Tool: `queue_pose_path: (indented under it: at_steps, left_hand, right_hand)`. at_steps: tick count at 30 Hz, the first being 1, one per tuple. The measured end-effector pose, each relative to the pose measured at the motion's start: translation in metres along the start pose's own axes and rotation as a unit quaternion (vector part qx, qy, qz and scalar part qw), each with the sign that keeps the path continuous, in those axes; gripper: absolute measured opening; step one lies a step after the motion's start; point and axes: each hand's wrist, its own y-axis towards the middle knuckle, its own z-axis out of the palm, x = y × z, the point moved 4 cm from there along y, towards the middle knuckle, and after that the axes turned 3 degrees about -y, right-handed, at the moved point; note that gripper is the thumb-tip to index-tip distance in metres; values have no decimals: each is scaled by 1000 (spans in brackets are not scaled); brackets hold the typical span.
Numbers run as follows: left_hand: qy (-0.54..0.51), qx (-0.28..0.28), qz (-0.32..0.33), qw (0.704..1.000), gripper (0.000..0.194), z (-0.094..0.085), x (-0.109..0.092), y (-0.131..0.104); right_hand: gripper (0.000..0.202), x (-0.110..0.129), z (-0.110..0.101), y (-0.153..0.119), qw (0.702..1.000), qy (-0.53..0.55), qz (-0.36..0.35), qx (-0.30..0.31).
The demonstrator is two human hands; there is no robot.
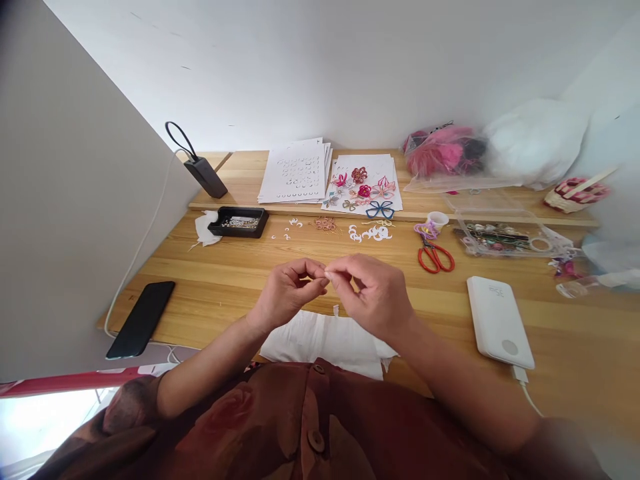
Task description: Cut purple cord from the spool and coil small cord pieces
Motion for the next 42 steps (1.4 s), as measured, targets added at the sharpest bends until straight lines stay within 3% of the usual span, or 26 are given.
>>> queue_pose_path:
  at_steps: [4, 8, 10, 13, 18, 21, 23, 28, 31, 35, 39, 42]
  left_hand:
    - [-70, 23, -20, 997, 30, 0, 1, 0]
    - [-102, -12, -17, 995, 32, -2, 2, 3]
    - [-105, -36, -9, 994, 33, -3, 3, 4]
    - [-103, -71, 0, 992, 33, -5, 7, 6]
    - [-58, -119, 6, 991, 26, -9, 13, 8]
    - [-19, -107, 21, 994, 21, -10, 11, 8]
    - [-9, -79, 26, 997, 20, -8, 8, 6]
    - [-50, 14, -2, 999, 29, -1, 4, 2]
    - [-84, 30, -12, 996, 34, 1, 2, 1]
    - [-116, 6, -9, 993, 35, -3, 4, 3]
    - [-133, -37, -7, 990, 34, -6, 10, 6]
    - [-128, -75, -3, 989, 33, -9, 13, 8]
  right_hand:
    - [11, -28, 9, 11, 975, 174, 136, 29]
    - [28, -48, 34, 3, 900, 330, 278, 54]
    - [33, -49, 45, -4, 879, 359, 310, 58]
    - [30, -41, 52, -13, 898, 339, 276, 49]
    - [9, -14, 39, -21, 988, 113, 108, 17]
    - [15, 4, 25, -17, 1000, 16, -12, 10]
    - [16, 11, 15, -10, 999, -2, -53, 9]
    - [12, -2, 1, 14, 999, 38, 16, 28]
    - [10, -20, 6, 22, 992, 92, 74, 40]
    - [18, -42, 26, 17, 960, 209, 175, 59]
    - [24, -49, 45, 2, 915, 318, 243, 56]
    - [24, -44, 50, -11, 923, 300, 236, 41]
